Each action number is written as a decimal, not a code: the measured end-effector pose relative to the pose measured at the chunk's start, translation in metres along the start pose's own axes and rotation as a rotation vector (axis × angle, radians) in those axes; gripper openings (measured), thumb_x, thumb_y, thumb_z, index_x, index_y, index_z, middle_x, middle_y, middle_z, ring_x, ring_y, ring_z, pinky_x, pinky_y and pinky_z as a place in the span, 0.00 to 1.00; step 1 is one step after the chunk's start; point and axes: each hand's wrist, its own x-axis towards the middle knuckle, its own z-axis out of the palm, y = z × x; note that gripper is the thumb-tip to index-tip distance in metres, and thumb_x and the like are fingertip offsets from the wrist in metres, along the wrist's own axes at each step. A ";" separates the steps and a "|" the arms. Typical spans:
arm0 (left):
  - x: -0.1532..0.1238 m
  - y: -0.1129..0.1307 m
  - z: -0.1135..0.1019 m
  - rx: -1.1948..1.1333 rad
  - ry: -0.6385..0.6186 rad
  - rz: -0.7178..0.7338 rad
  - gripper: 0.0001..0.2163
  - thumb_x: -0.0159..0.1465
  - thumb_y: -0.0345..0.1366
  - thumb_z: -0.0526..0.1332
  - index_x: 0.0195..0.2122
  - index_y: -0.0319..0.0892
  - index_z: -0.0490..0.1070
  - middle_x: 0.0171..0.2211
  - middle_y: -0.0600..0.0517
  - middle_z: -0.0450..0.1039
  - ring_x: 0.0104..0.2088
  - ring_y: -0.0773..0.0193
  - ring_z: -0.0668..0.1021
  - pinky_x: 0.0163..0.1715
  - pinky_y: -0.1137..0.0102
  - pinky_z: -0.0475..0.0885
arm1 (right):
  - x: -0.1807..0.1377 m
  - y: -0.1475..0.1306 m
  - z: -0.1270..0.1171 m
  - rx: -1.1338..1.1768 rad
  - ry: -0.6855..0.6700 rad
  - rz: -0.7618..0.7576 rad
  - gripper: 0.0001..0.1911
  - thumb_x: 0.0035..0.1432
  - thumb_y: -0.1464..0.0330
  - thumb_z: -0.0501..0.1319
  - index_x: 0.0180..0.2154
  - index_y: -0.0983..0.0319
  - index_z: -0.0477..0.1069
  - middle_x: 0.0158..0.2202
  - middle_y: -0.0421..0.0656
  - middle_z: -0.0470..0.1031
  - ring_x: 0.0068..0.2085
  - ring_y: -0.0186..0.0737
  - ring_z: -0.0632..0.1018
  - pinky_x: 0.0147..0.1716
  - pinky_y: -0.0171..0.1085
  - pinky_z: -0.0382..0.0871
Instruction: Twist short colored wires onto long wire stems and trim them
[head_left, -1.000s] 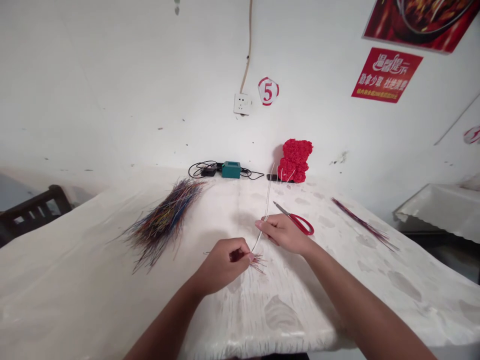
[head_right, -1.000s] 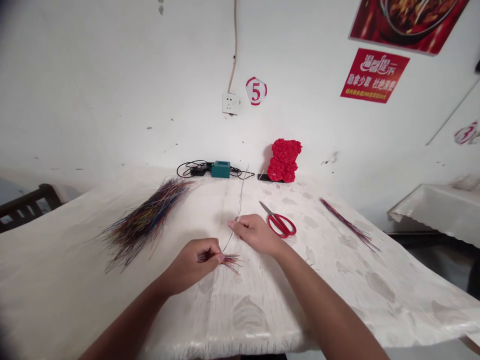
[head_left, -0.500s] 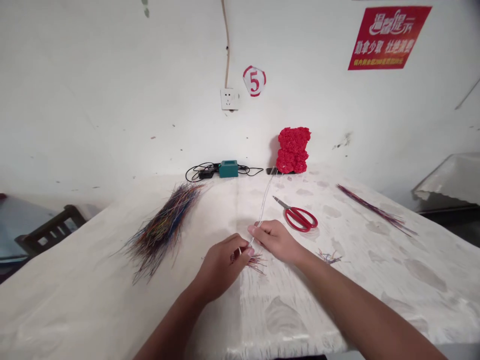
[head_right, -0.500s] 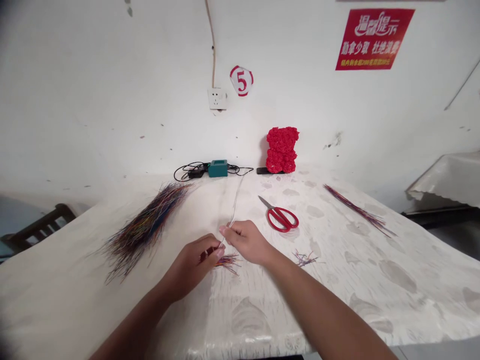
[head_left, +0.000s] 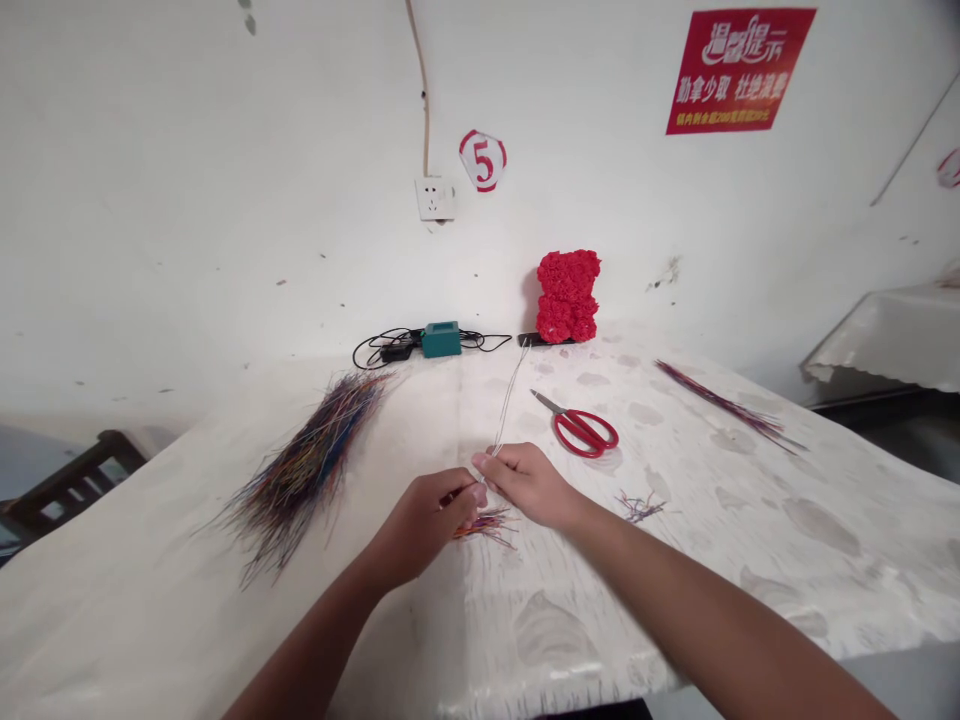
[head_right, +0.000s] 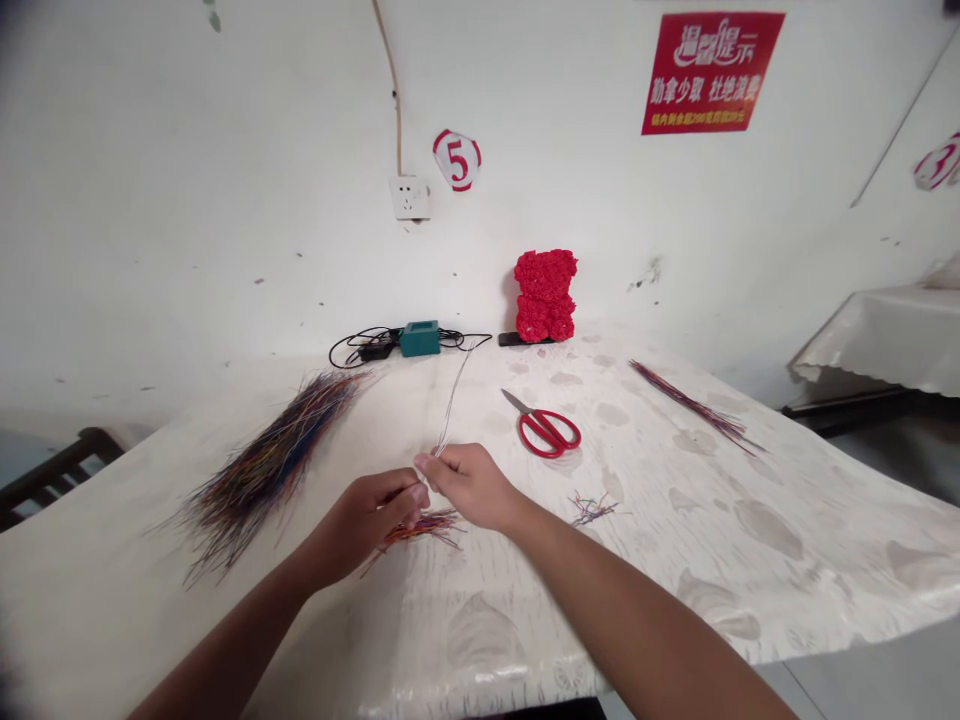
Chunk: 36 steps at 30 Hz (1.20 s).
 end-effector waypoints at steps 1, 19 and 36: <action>0.001 0.000 -0.001 -0.029 -0.016 0.005 0.16 0.69 0.42 0.52 0.26 0.40 0.65 0.23 0.57 0.65 0.26 0.68 0.66 0.29 0.72 0.61 | 0.000 -0.001 -0.001 0.014 0.009 0.009 0.26 0.65 0.54 0.55 0.19 0.62 0.58 0.18 0.35 0.56 0.23 0.30 0.60 0.25 0.33 0.54; -0.005 -0.031 -0.011 -0.233 -0.175 0.122 0.17 0.71 0.42 0.53 0.29 0.38 0.70 0.22 0.56 0.67 0.23 0.73 0.68 0.25 0.76 0.61 | -0.001 0.002 -0.005 0.065 -0.025 0.070 0.30 0.64 0.51 0.56 0.17 0.62 0.58 0.13 0.34 0.54 0.18 0.28 0.58 0.20 0.34 0.51; -0.012 -0.026 -0.018 -0.260 -0.192 0.179 0.16 0.70 0.40 0.54 0.28 0.38 0.71 0.24 0.54 0.67 0.25 0.71 0.69 0.26 0.74 0.63 | -0.001 -0.003 -0.011 0.111 0.005 0.058 0.29 0.65 0.53 0.56 0.16 0.61 0.58 0.12 0.34 0.56 0.17 0.29 0.58 0.19 0.34 0.52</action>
